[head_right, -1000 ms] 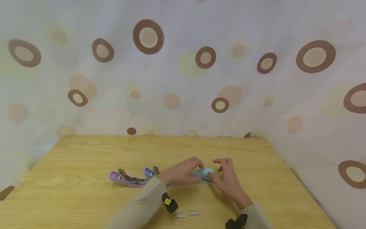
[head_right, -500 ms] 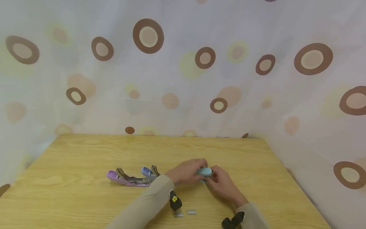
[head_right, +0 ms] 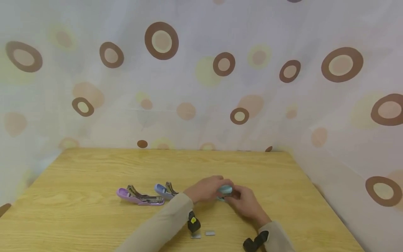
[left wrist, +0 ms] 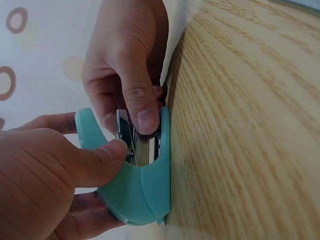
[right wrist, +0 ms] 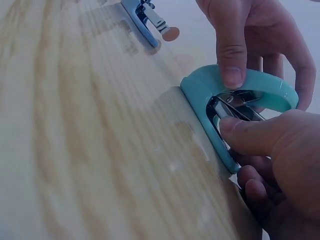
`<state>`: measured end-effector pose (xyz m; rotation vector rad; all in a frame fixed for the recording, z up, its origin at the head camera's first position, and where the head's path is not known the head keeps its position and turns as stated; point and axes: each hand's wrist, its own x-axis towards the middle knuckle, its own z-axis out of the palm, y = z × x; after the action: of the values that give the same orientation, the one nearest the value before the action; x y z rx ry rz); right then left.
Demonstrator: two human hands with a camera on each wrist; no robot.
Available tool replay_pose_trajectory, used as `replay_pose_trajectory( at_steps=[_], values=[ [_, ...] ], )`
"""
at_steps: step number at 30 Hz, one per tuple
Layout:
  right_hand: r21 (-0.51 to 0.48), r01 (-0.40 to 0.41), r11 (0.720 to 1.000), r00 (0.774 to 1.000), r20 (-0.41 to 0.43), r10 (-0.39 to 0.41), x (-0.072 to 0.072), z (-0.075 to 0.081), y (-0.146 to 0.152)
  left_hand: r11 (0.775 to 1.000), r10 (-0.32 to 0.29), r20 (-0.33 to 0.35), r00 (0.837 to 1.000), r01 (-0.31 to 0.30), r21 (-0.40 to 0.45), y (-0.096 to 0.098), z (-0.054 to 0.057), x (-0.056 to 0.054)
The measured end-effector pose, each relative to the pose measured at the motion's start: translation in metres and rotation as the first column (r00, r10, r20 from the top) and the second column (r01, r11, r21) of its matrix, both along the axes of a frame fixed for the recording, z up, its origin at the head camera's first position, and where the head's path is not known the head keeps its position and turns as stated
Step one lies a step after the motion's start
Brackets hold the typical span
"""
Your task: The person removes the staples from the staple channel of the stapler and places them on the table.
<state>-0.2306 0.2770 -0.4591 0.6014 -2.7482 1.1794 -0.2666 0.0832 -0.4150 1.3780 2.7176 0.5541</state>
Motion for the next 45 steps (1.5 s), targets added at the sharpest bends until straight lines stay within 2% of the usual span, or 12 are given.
replay_pose_trajectory(
  at_steps=[4, 8, 15, 18, 22, 26, 31, 34, 42, 45],
  values=[
    [0.004, 0.049, 0.999, 0.999, 0.015, -0.049, 0.001, 0.0, -0.001, 0.999, 0.008, 0.055, 0.998, -0.01, 0.037, -0.004, -0.004, -0.004],
    [0.002, 0.089, 0.996, 0.996, 0.016, -0.089, 0.0, 0.002, -0.001, 0.993, 0.001, 0.113, 0.994, -0.014, 0.116, -0.01, -0.008, -0.007],
    [-0.003, 0.098, 0.995, 0.994, 0.039, -0.098, 0.002, 0.004, -0.003, 0.959, -0.008, 0.218, 0.976, -0.054, 0.277, -0.027, -0.017, -0.006],
    [0.002, 0.097, 0.995, 0.994, 0.044, -0.097, 0.002, 0.004, -0.003, 0.952, -0.023, 0.214, 0.977, -0.044, 0.303, -0.032, -0.017, -0.005],
    [0.001, 0.093, 0.996, 0.994, 0.05, -0.092, 0.003, 0.004, -0.002, 0.952, -0.023, 0.188, 0.982, -0.036, 0.304, -0.034, -0.013, -0.001],
    [-0.002, 0.105, 0.994, 0.993, 0.049, -0.105, 0.003, 0.003, -0.002, 0.95, 0.032, 0.225, 0.974, -0.099, 0.296, -0.036, -0.01, 0.001],
    [0.006, 0.112, 0.994, 0.993, 0.023, -0.113, 0.001, 0.001, -0.003, 0.951, 0.133, 0.289, 0.948, -0.204, 0.232, -0.043, -0.007, 0.003],
    [0.002, 0.111, 0.994, 0.994, 0.007, -0.111, 0.0, 0.001, -0.002, 0.949, 0.188, 0.304, 0.934, -0.253, 0.19, -0.047, -0.007, 0.004],
    [0.008, 0.088, 0.996, 0.996, 0.013, -0.088, 0.002, 0.001, -0.002, 0.929, 0.293, 0.321, 0.901, -0.348, 0.129, -0.051, -0.007, 0.008],
    [0.007, 0.079, 0.997, 0.997, -0.002, -0.079, 0.003, 0.001, -0.002, 0.921, 0.308, 0.317, 0.897, -0.365, 0.137, -0.051, -0.008, 0.009]
  ],
)
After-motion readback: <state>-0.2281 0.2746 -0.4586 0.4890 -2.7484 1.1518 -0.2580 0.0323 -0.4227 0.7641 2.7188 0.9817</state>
